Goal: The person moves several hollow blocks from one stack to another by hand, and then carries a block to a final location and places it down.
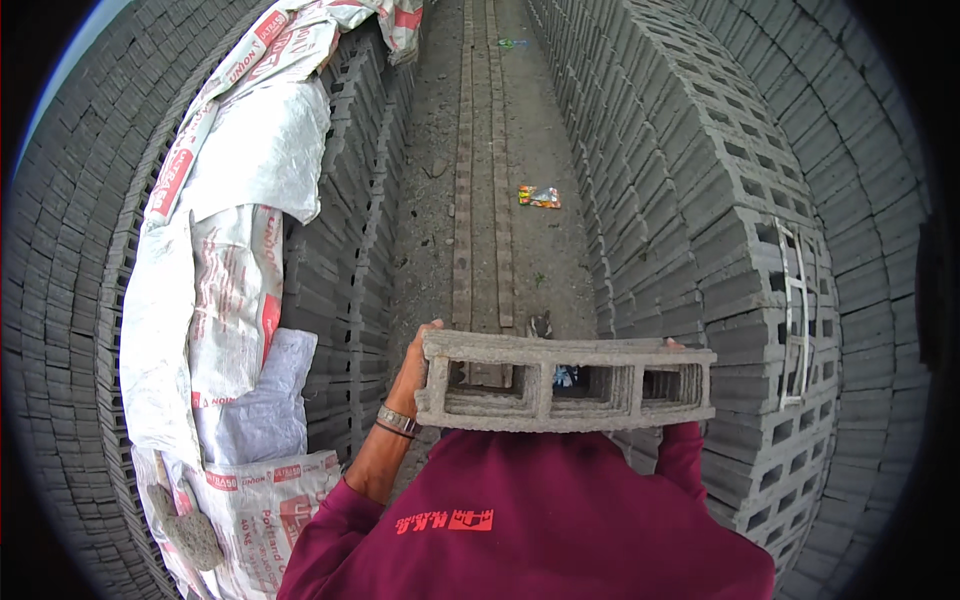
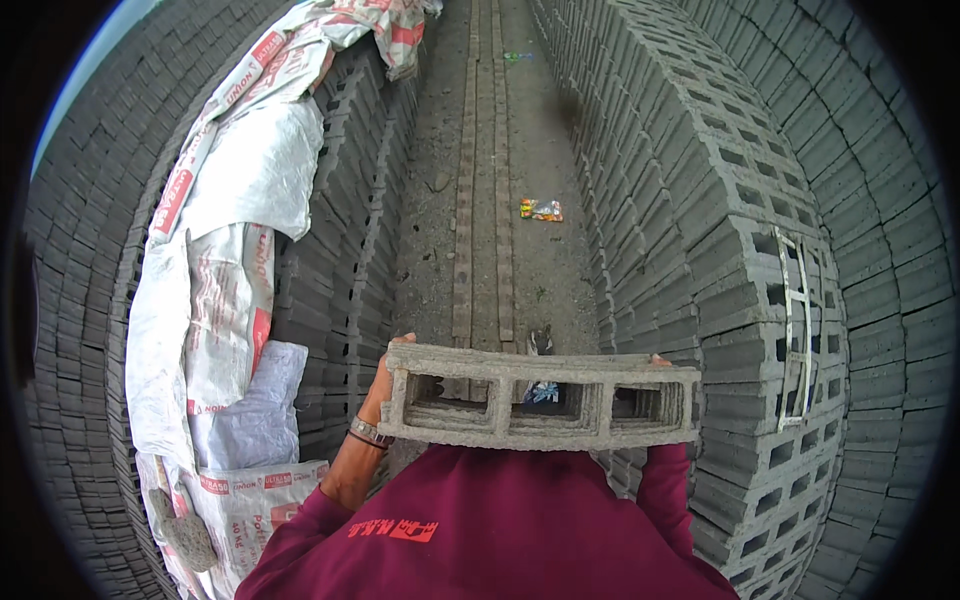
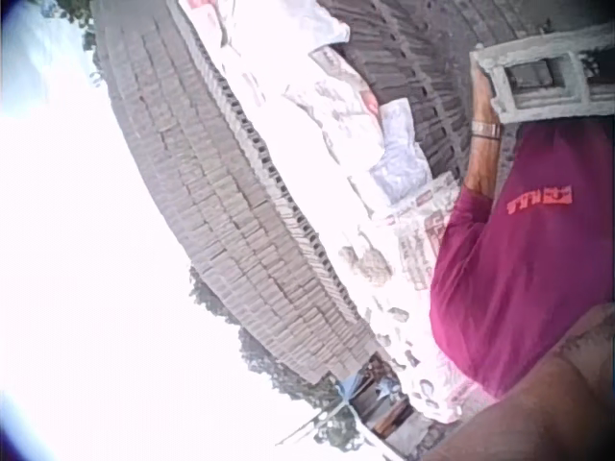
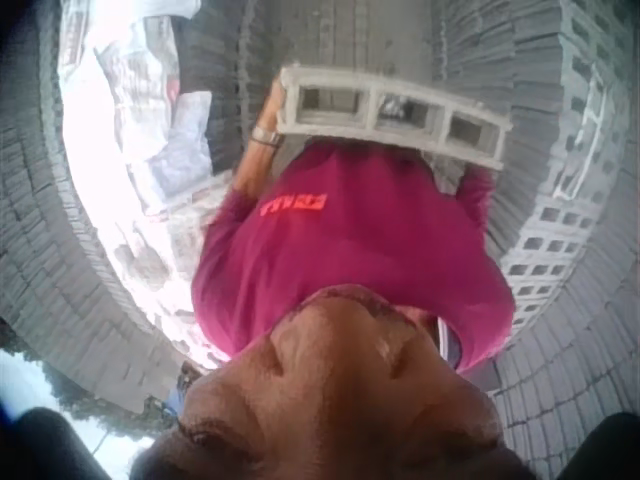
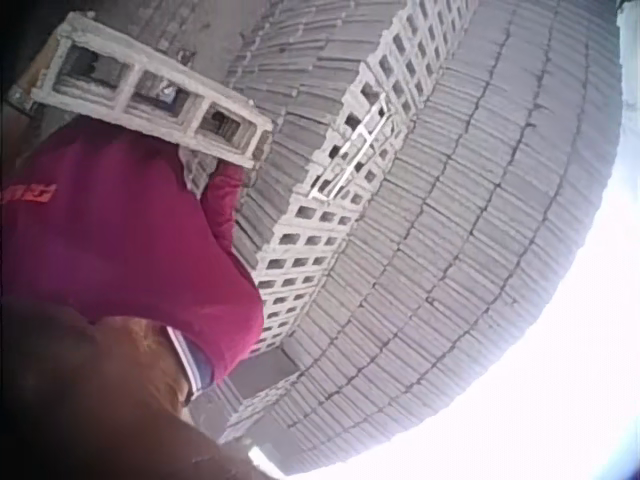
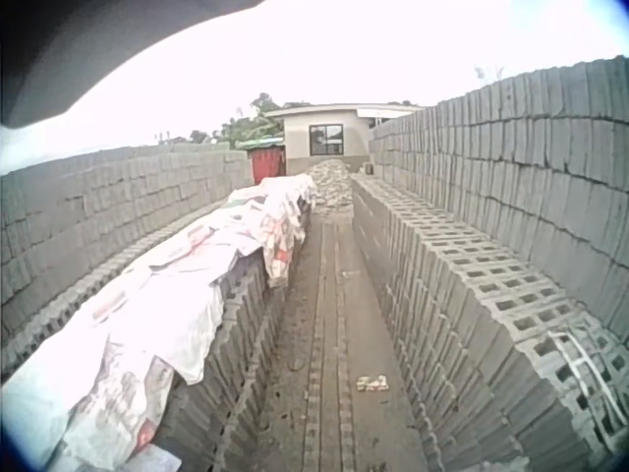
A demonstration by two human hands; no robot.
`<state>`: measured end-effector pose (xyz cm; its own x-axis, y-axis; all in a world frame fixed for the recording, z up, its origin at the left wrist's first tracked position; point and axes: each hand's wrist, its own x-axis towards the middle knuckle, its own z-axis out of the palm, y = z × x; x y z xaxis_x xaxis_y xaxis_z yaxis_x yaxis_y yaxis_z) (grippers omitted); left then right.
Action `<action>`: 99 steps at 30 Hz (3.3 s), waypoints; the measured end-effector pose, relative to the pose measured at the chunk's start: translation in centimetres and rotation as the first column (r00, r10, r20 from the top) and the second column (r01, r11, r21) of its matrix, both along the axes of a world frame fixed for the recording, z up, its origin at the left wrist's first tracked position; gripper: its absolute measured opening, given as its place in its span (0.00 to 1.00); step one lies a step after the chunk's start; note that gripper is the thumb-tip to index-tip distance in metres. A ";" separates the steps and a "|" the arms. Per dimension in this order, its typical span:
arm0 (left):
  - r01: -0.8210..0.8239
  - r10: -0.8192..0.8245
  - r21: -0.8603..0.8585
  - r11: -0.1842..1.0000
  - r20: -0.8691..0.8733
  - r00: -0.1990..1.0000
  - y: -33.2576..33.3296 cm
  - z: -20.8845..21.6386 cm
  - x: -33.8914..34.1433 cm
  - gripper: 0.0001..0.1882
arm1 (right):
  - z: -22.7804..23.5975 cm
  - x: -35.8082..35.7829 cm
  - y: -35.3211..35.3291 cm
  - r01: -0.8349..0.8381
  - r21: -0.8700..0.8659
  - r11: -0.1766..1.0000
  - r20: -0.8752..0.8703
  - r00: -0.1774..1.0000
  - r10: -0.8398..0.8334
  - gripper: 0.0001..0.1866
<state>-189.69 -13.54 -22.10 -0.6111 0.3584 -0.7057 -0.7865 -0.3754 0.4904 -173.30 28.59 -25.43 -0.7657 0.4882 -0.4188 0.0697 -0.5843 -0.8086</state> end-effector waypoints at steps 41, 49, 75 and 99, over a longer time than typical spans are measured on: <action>-0.374 0.365 -0.166 0.913 -0.085 0.927 24.8 -1.0 -119.2 0.21 | -1.9 -137.0 24.4 -0.254 -0.259 0.932 0.027 0.962 0.270 0.13; -0.435 0.439 0.071 0.898 -0.056 0.897 20.9 -8.8 -145.3 0.17 | -0.1 -164.7 24.2 -0.318 -0.207 0.925 0.152 0.924 0.352 0.18; -0.158 0.160 0.078 0.984 -0.021 0.987 38.1 -11.3 -237.1 0.15 | -7.8 -247.7 43.9 -0.223 -0.281 0.933 0.078 0.964 0.254 0.19; -0.256 0.264 0.062 0.965 -0.239 0.934 54.6 -11.9 -317.0 0.14 | -7.6 -326.9 59.7 -0.248 -0.342 0.907 0.050 0.958 0.281 0.20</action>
